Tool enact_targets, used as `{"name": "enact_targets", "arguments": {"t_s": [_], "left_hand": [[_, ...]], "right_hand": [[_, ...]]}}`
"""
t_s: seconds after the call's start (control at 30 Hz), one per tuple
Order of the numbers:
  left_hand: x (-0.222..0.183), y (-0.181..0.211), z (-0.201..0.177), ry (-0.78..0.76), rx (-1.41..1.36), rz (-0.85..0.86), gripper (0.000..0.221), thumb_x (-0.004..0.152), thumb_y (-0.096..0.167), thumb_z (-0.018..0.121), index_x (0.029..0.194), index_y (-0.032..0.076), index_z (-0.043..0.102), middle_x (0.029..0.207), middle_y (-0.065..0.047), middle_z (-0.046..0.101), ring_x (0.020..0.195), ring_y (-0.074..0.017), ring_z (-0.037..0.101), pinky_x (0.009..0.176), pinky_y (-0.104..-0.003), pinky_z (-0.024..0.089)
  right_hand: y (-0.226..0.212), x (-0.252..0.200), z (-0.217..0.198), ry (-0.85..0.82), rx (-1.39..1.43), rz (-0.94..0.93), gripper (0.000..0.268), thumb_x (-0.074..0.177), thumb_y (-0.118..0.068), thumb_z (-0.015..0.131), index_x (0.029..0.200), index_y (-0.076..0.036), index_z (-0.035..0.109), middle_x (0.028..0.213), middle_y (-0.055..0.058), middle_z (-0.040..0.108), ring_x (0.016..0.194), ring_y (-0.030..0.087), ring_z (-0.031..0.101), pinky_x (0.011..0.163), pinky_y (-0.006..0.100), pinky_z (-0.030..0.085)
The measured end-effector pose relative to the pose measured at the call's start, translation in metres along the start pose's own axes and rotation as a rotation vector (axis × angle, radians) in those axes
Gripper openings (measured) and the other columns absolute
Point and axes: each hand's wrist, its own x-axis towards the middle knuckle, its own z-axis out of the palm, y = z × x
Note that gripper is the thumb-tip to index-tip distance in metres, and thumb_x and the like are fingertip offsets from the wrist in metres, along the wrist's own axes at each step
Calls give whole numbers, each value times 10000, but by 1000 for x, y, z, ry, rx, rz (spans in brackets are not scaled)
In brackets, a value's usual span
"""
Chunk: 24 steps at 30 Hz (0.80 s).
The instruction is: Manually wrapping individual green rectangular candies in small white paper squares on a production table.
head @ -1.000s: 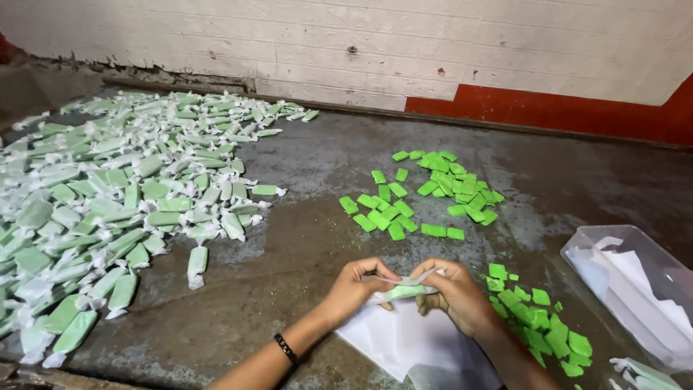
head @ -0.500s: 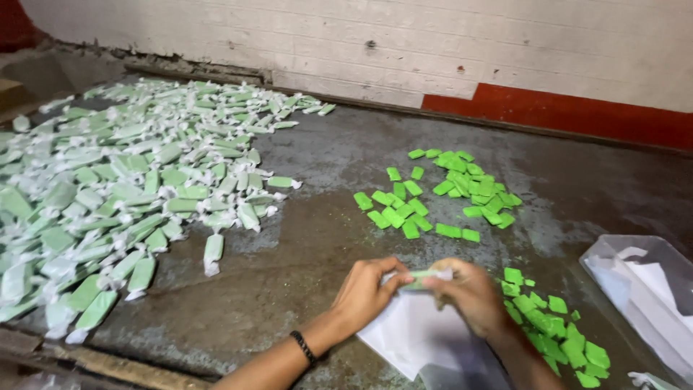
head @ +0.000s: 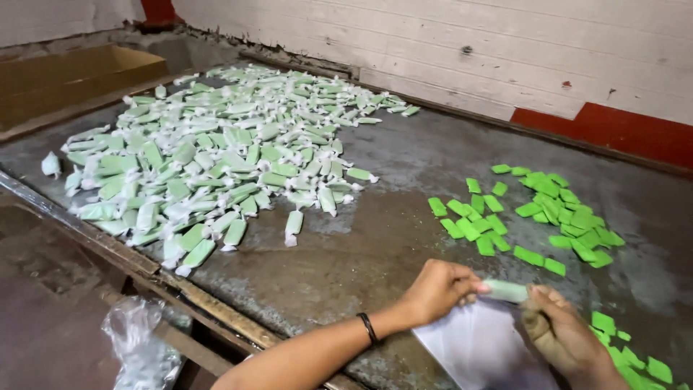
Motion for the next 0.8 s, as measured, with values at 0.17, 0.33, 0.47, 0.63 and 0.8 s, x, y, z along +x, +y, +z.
{"name": "enact_targets", "arguments": {"t_s": [0.17, 0.33, 0.47, 0.63, 0.8], "left_hand": [[-10, -5, 5, -214, -341, -31, 190, 834, 236, 735, 731, 141, 606, 756, -7, 575, 700, -120, 543, 625, -235, 512], [-10, 12, -6, -153, 645, 533, 340, 944, 422, 432, 927, 114, 575, 896, -72, 550, 766, -296, 577, 576, -450, 438], [10, 17, -37, 382, -241, 295, 425, 786, 220, 595, 1178, 135, 456, 1100, -63, 623, 837, -183, 610, 737, -317, 511], [24, -12, -41, 424, -250, -45, 625, 850, 453, 565, 1387, 150, 458, 1045, -1, 590, 900, -93, 528, 814, -252, 471], [-8, -19, 4, -96, 707, 63, 608, 779, 560, 648, 1199, 141, 516, 1095, -168, 474, 1002, -388, 448, 802, -516, 403]], "right_hand": [[-31, -44, 55, -186, -304, -253, 158, 821, -14, 628, 749, -42, 489, 734, 124, 528, 378, 182, 487, 314, 275, 441], [-4, -12, 27, 189, -304, 183, 237, 865, -51, 614, 830, -223, 455, 636, -8, 487, 503, 84, 463, 453, 223, 396], [-21, -21, 32, 140, -153, -50, 76, 974, -145, 528, 1033, -97, 535, 834, 129, 629, 731, 236, 632, 651, 385, 539], [-45, 4, -21, 374, -799, -416, 147, 912, -18, 621, 1057, 11, 621, 867, 190, 660, 775, 239, 658, 710, 332, 546], [-48, 38, -48, 265, -1709, -682, 625, 723, 7, 589, 1324, -83, 443, 1239, 223, 536, 1178, 388, 505, 1031, 448, 377]]}}
